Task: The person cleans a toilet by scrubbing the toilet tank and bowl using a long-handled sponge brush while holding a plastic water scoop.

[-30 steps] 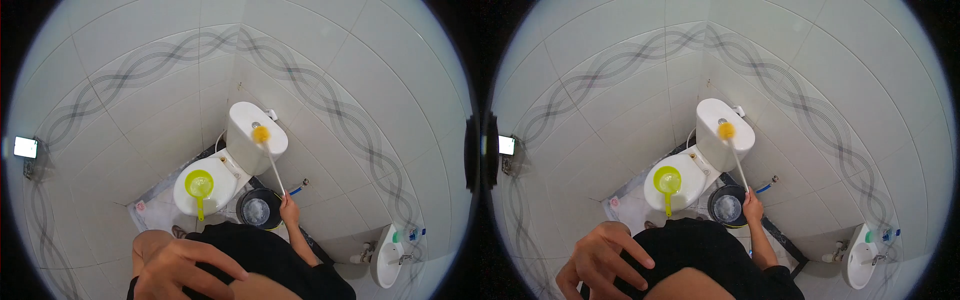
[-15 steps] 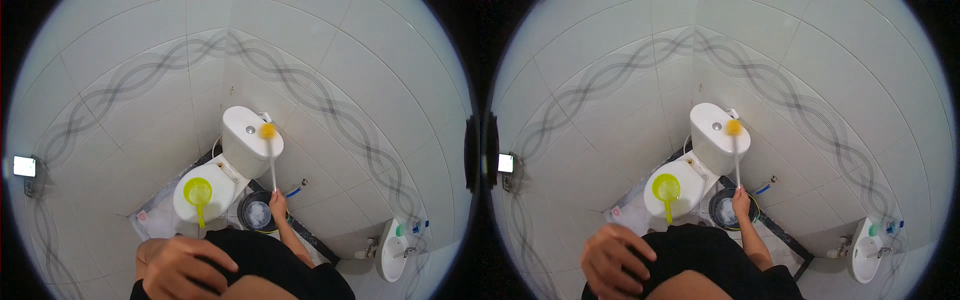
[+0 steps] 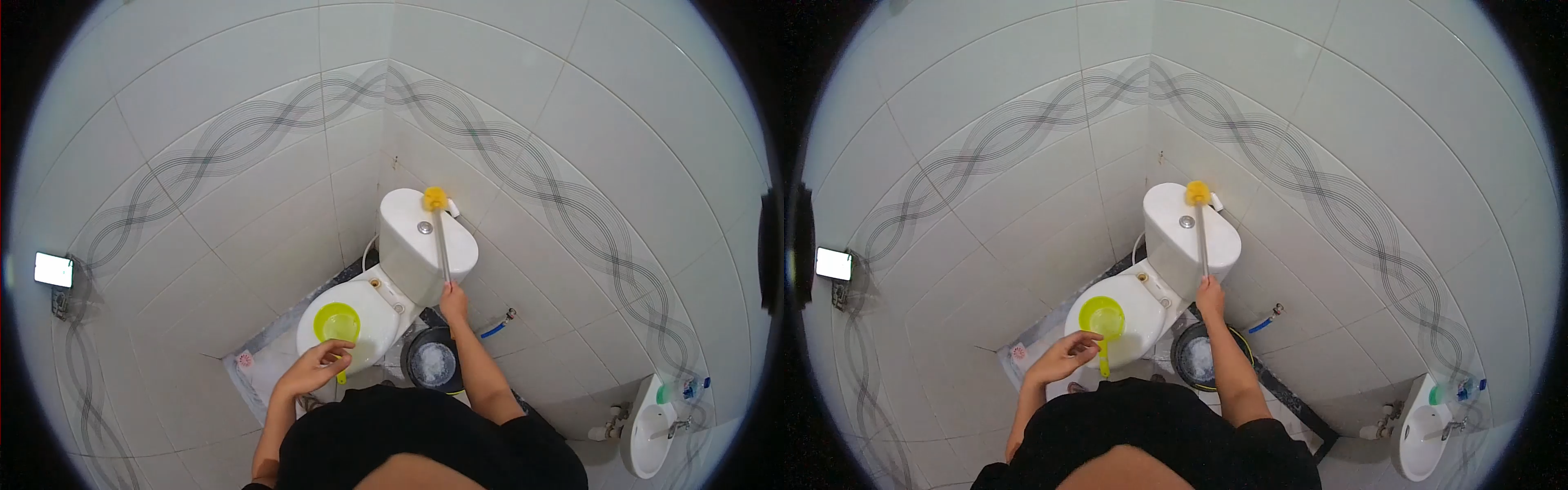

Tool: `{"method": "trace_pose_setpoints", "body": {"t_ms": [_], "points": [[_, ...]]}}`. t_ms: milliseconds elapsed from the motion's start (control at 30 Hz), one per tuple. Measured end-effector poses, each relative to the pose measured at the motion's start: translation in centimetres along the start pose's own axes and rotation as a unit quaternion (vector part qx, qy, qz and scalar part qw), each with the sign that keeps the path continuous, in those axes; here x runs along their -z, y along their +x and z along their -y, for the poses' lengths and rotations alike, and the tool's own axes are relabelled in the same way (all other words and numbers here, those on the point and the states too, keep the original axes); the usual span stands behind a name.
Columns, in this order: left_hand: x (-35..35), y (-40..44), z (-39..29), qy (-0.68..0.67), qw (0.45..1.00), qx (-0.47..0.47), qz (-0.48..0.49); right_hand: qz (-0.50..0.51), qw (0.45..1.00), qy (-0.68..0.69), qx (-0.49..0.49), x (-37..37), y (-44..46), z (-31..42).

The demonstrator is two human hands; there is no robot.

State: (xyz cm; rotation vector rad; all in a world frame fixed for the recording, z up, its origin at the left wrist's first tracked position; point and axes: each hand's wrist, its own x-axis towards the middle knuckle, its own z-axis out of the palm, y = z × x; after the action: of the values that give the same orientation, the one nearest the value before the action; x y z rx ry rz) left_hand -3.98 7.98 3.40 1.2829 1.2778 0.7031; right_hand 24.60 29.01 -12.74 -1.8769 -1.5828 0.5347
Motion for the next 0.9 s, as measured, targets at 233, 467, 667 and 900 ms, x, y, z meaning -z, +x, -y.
{"method": "trace_pose_setpoints", "body": {"t_ms": [233, 467, 667, 900], "points": [[-1.3, 11.5, 4.7, -0.375, 0.913, 0.145, -0.067, 0.095, 0.985, 0.105, 0.098, -0.6, -6.1, 8.5], [0.2, 20.0, 1.2, -0.515, 0.795, 0.147, -0.284, 0.195, 0.950, 0.195, 0.146, -0.2, -11.9, 10.9], [-1.9, 20.6, 1.4, -0.482, 0.777, 0.172, -0.367, 0.290, 0.938, 0.106, 0.158, 4.6, -13.6, 8.9], [-4.9, 22.5, 0.8, -0.443, 0.851, 0.123, -0.255, 0.459, 0.785, 0.392, -0.136, 5.1, -12.8, 7.2]]}}
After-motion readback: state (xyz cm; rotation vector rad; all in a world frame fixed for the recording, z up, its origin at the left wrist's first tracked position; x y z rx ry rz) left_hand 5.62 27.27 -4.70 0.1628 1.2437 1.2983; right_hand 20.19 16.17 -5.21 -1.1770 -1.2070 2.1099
